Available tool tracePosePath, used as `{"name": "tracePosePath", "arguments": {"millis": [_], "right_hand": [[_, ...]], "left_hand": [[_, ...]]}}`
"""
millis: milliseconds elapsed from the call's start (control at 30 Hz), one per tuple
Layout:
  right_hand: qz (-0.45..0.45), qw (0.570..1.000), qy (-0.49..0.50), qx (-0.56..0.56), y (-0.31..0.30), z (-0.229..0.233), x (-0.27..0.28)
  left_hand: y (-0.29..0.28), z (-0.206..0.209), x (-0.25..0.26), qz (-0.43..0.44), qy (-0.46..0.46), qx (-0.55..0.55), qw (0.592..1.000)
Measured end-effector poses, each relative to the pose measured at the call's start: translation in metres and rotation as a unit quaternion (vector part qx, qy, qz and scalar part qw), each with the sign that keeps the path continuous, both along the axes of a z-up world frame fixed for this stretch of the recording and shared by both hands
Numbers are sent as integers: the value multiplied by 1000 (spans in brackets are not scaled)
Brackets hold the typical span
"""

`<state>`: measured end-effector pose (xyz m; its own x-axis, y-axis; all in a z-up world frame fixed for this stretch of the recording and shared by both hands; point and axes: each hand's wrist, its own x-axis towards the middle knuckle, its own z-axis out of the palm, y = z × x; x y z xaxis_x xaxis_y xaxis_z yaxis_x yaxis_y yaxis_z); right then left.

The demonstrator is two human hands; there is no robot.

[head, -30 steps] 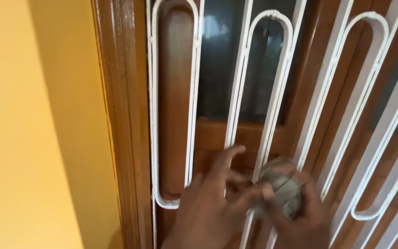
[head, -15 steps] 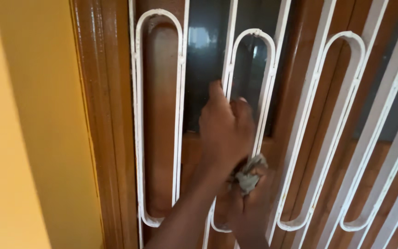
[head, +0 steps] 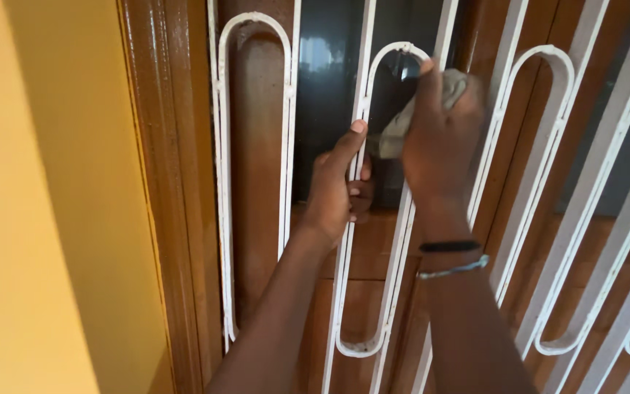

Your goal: The person wipes the white vertical bars of a security grill on a wooden door using a cloth.

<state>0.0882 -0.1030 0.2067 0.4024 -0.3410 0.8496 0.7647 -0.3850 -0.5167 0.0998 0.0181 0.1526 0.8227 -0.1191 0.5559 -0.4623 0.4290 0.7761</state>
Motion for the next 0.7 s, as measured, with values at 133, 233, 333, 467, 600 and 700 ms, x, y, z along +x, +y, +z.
{"name": "tracePosePath", "arguments": {"millis": [133,233,333,467,600,700], "right_hand": [[-9,999,-37,-15,2,-64,-6],[-14,999,-21,-27,5,-114,-17],[12,997,75,-13,1,-121,-21],[98,992,74,38,-10,-47,-7],[139,989,-22,55,-11,31,7],[130,989,-58,50,-8,14,16]], "left_hand": [[-2,-4,1,6,-11,-8,1000],[-10,-11,11,76,-66,-2,995],[-16,-18,19,143,-159,-18,977],[-22,-19,17,228,-197,-4,954],[-19,-15,8,191,-139,16,971],[-17,-14,9,177,-123,13,976]]}}
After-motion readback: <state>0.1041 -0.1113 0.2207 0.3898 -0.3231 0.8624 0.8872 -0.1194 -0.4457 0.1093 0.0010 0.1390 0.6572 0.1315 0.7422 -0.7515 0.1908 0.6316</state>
